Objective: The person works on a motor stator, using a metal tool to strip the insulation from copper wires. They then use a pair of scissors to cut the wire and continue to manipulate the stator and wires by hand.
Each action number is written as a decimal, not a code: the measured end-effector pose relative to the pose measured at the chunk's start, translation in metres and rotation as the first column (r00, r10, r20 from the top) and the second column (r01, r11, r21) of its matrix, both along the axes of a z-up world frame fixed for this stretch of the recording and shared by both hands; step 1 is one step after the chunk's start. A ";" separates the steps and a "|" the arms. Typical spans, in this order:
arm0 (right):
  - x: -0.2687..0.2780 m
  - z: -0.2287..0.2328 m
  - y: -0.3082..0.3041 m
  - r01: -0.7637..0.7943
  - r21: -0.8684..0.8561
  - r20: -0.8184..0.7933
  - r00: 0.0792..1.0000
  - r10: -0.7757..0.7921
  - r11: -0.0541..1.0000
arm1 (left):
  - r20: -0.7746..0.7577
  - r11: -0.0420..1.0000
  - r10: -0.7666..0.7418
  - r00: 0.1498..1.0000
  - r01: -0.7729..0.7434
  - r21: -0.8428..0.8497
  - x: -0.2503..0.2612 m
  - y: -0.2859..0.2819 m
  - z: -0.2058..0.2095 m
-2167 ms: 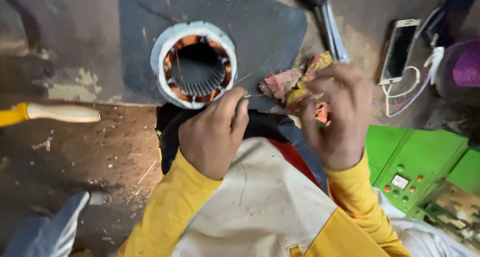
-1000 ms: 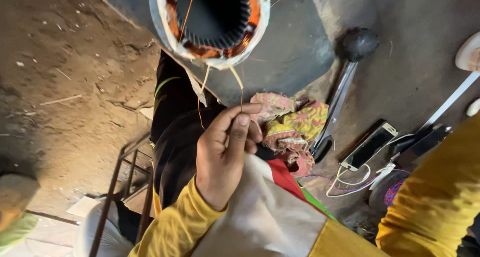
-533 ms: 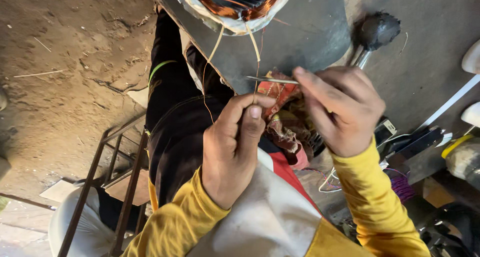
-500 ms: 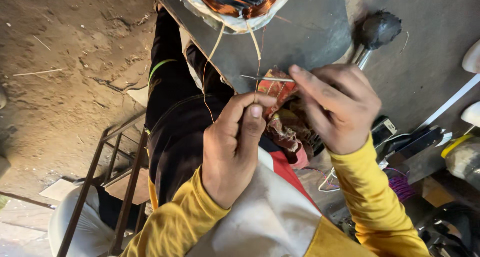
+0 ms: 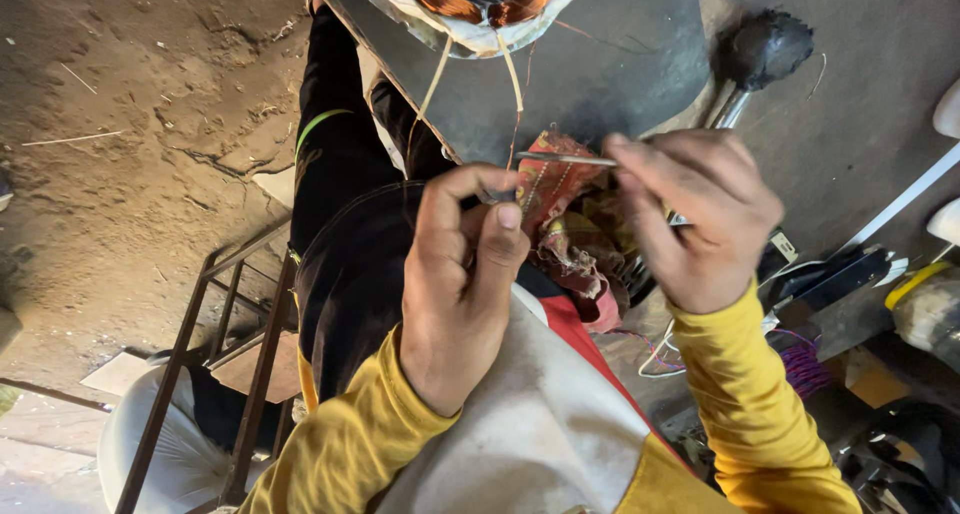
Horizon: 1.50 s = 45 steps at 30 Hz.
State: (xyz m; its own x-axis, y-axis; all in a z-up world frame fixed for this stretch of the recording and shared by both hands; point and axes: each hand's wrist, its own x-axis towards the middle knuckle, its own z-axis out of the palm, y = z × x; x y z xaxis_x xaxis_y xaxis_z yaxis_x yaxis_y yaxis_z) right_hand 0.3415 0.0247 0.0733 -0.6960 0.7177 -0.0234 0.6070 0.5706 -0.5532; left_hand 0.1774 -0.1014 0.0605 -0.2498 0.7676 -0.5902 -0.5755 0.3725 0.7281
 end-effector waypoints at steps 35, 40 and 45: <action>0.001 0.000 -0.006 -0.069 0.203 0.040 0.997 0.063 0.977 | 0.285 0.970 0.243 0.927 -0.229 -0.083 -0.006 0.002 -0.009; -0.006 -0.002 -0.004 -0.132 0.265 0.044 0.991 0.125 0.955 | 0.234 0.976 0.216 0.948 -0.209 -0.058 -0.005 0.000 -0.006; -0.010 -0.003 -0.004 -0.084 0.266 0.043 0.996 0.075 0.960 | 0.191 0.976 0.216 0.957 -0.204 -0.078 -0.004 0.000 -0.005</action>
